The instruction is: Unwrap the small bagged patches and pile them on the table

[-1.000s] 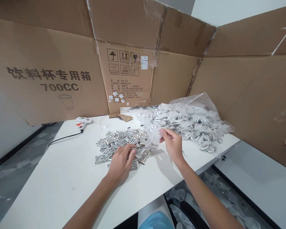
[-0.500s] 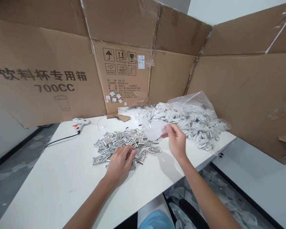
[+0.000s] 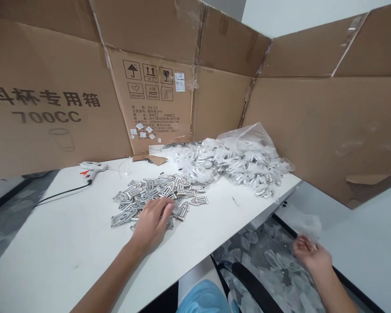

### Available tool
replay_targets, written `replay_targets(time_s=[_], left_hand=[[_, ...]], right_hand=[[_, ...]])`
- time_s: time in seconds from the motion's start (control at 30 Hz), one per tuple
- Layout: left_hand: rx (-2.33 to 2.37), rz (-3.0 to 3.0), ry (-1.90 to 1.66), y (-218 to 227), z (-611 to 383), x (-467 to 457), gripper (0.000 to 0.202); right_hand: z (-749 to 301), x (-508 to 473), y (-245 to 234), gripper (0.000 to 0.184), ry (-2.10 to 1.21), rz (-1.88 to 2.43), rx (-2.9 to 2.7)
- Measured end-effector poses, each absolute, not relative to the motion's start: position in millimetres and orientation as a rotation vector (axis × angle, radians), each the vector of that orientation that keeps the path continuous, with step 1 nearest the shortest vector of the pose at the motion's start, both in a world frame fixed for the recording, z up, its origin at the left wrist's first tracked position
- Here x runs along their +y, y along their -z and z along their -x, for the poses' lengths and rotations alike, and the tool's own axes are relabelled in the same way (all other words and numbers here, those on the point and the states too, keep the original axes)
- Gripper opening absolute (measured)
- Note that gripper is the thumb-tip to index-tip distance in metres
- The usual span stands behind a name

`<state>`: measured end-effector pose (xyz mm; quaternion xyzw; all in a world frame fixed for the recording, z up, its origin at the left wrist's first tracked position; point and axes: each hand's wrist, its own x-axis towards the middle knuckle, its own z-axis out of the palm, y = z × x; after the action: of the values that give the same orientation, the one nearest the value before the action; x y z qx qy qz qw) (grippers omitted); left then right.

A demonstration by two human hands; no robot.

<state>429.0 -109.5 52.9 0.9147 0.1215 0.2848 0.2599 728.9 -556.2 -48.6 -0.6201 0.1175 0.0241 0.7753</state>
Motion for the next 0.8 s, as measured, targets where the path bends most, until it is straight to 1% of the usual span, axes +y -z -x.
replay_targets(time_s=[0.1,0.17,0.2,0.3,0.33,0.37,0.43,0.5,0.53,0.57,0.6,0.63,0.67,0.7,0.77,0.8], left_hand=[[0.311,-2.488,-0.773,-52,-430,-107,0.036],[0.306,-2.483,-0.760,-51,-430,-106,0.037],[0.307,-2.477,-0.753,-51,-430,-106,0.038],[0.323,-2.468,-0.735,-51,-429,-105,0.037],[0.329,-2.468,-0.729,-51,-429,-105,0.036],[0.333,-2.469,-0.723,-52,-429,-105,0.036],[0.331,-2.472,-0.713,-52,-429,-106,0.035],[0.327,-2.478,-0.714,-52,-430,-105,0.035],[0.324,-2.481,-0.718,-52,-430,-105,0.035],[0.319,-2.484,-0.721,-52,-430,-105,0.035],[0.315,-2.483,-0.722,-52,-430,-105,0.036],[0.310,-2.480,-0.718,-52,-430,-105,0.036],[0.306,-2.474,-0.712,-52,-430,-105,0.037],[0.303,-2.469,-0.702,-52,-430,-105,0.038],[0.303,-2.463,-0.684,-52,-429,-106,0.038],[0.304,-2.463,-0.680,-53,-429,-106,0.038]], right_hand=[[-719,-550,57,0.040,-0.141,1.234,0.356],[-715,-528,59,0.040,-0.215,1.222,0.359],[-715,-515,60,0.035,-0.229,1.245,0.334],[-724,-478,55,0.013,-0.145,1.352,0.242],[-729,-468,51,0.014,-0.091,1.371,0.230],[-735,-460,46,0.020,-0.028,1.374,0.228],[-748,-447,34,0.039,0.178,1.470,0.194],[-761,-437,22,0.065,0.413,1.738,0.096],[-767,-432,18,0.078,0.481,1.913,0.030],[-772,-428,15,0.089,0.487,2.090,-0.032],[-777,-424,14,0.096,0.433,2.242,-0.078],[-781,-420,14,0.098,0.349,2.349,-0.099],[-784,-417,16,0.093,0.284,2.427,-0.103],[-786,-414,18,0.085,0.256,2.492,-0.103],[-789,-412,24,0.069,0.321,2.585,-0.104],[-790,-412,27,0.063,0.377,2.609,-0.109]])
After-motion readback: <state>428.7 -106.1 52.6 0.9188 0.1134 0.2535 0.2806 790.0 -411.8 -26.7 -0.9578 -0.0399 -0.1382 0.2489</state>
